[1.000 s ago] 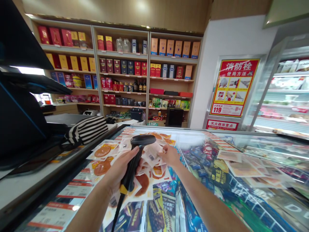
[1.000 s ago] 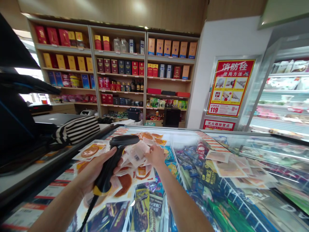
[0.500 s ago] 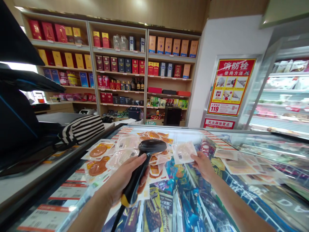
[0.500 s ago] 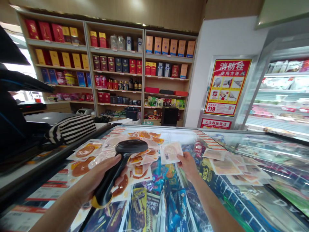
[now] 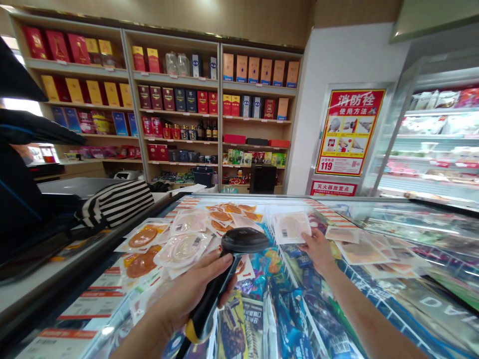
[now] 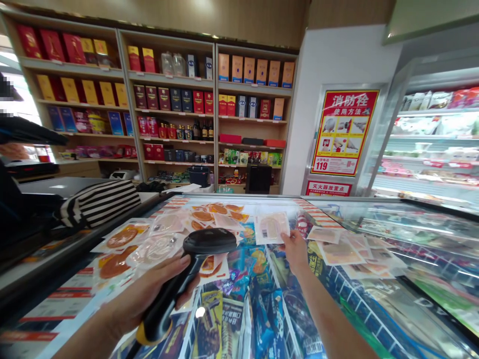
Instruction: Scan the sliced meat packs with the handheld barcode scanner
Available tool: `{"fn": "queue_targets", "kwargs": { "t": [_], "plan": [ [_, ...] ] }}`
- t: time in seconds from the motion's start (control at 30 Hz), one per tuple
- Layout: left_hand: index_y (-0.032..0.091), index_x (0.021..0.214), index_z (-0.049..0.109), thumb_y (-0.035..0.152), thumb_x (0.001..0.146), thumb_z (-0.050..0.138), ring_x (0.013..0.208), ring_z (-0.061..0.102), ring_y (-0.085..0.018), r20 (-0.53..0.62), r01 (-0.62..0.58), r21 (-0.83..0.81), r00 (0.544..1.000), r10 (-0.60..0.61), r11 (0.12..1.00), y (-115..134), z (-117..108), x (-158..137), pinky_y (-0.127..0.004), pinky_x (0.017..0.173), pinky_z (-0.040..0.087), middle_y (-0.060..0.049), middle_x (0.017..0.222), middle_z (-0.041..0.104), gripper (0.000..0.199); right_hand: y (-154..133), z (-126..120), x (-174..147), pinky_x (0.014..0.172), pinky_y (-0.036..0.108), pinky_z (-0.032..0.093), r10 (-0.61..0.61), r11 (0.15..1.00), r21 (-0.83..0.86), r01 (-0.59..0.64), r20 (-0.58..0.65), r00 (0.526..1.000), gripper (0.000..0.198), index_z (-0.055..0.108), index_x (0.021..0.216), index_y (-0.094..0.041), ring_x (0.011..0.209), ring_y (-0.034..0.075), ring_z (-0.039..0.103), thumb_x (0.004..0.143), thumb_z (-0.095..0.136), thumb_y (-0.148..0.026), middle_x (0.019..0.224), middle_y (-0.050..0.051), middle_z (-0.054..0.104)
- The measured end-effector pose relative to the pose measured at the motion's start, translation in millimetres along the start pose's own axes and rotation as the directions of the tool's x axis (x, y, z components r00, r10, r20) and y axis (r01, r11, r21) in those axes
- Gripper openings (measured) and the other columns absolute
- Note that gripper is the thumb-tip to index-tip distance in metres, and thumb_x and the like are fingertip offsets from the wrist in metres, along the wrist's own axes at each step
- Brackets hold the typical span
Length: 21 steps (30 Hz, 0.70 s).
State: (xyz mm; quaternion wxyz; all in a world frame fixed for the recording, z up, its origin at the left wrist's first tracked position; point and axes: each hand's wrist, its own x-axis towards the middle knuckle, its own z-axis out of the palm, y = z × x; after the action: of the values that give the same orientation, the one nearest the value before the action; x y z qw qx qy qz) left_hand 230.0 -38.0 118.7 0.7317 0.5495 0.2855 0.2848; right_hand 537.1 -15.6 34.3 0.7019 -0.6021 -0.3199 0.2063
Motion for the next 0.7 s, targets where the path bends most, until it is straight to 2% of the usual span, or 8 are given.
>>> {"fn": "queue_targets", "kwargs": {
  "t": [0.27, 0.47, 0.6, 0.67, 0.7],
  "plan": [
    [0.014, 0.07, 0.051, 0.04, 0.07, 0.047, 0.043, 0.042, -0.007, -0.03, -0.031, -0.007, 0.999, 0.031, 0.999, 2, 4, 0, -0.017, 0.04, 0.03, 0.0, 0.056, 0.049, 0.026, -3, -3, 4, 0.047, 0.026, 0.047, 0.033, 0.999, 0.03, -0.032, -0.024, 0.999, 0.026, 0.044, 0.072, -0.021, 0.046, 0.011, 0.051, 0.053, 0.058, -0.034, 0.054, -0.006, 0.052],
    [0.014, 0.069, 0.05, 0.039, 0.073, 0.043, 0.044, 0.043, -0.007, 0.001, -0.04, -0.009, 0.999, 0.04, 0.999, 1, -11, 1, -0.019, 0.042, 0.031, -0.001, 0.059, 0.049, 0.026, -2, -13, 14, 0.049, 0.028, 0.047, -0.001, 1.0, -0.012, -0.001, -0.129, 0.992, 0.026, 0.043, 0.068, -0.02, 0.049, 0.013, 0.052, 0.051, 0.058, -0.034, 0.053, -0.006, 0.052],
    [0.015, 0.064, 0.048, 0.043, 0.072, 0.041, 0.041, 0.041, -0.007, -0.028, -0.012, -0.065, 1.0, 0.01, 0.998, 4, -20, 1, -0.019, 0.039, 0.03, 0.001, 0.051, 0.046, 0.03, 4, -33, 27, 0.045, 0.029, 0.044, -0.066, 0.98, -0.2, 0.021, -0.22, 0.973, 0.028, 0.044, 0.066, -0.018, 0.045, 0.013, 0.049, 0.05, 0.057, -0.037, 0.049, -0.006, 0.046],
    [0.015, 0.062, 0.047, 0.044, 0.072, 0.04, 0.039, 0.04, -0.007, -0.024, -0.003, -0.083, 1.0, 0.001, 0.997, 8, -20, -1, -0.019, 0.037, 0.029, 0.001, 0.048, 0.045, 0.032, 4, -46, 33, 0.044, 0.029, 0.042, -0.138, 0.924, -0.382, 0.031, -0.254, 0.957, 0.025, 0.045, 0.065, -0.018, 0.044, 0.013, 0.047, 0.052, 0.053, -0.038, 0.048, -0.004, 0.045],
    [0.015, 0.06, 0.047, 0.044, 0.072, 0.04, 0.038, 0.04, -0.007, -0.027, -0.002, -0.086, 1.0, 0.0, 0.996, 10, -19, -2, -0.019, 0.036, 0.029, 0.001, 0.047, 0.044, 0.032, 3, -54, 35, 0.045, 0.029, 0.04, -0.192, 0.869, -0.494, 0.038, -0.264, 0.945, 0.024, 0.046, 0.064, -0.017, 0.044, 0.013, 0.046, 0.053, 0.052, -0.038, 0.048, -0.003, 0.045]
  ]
}}
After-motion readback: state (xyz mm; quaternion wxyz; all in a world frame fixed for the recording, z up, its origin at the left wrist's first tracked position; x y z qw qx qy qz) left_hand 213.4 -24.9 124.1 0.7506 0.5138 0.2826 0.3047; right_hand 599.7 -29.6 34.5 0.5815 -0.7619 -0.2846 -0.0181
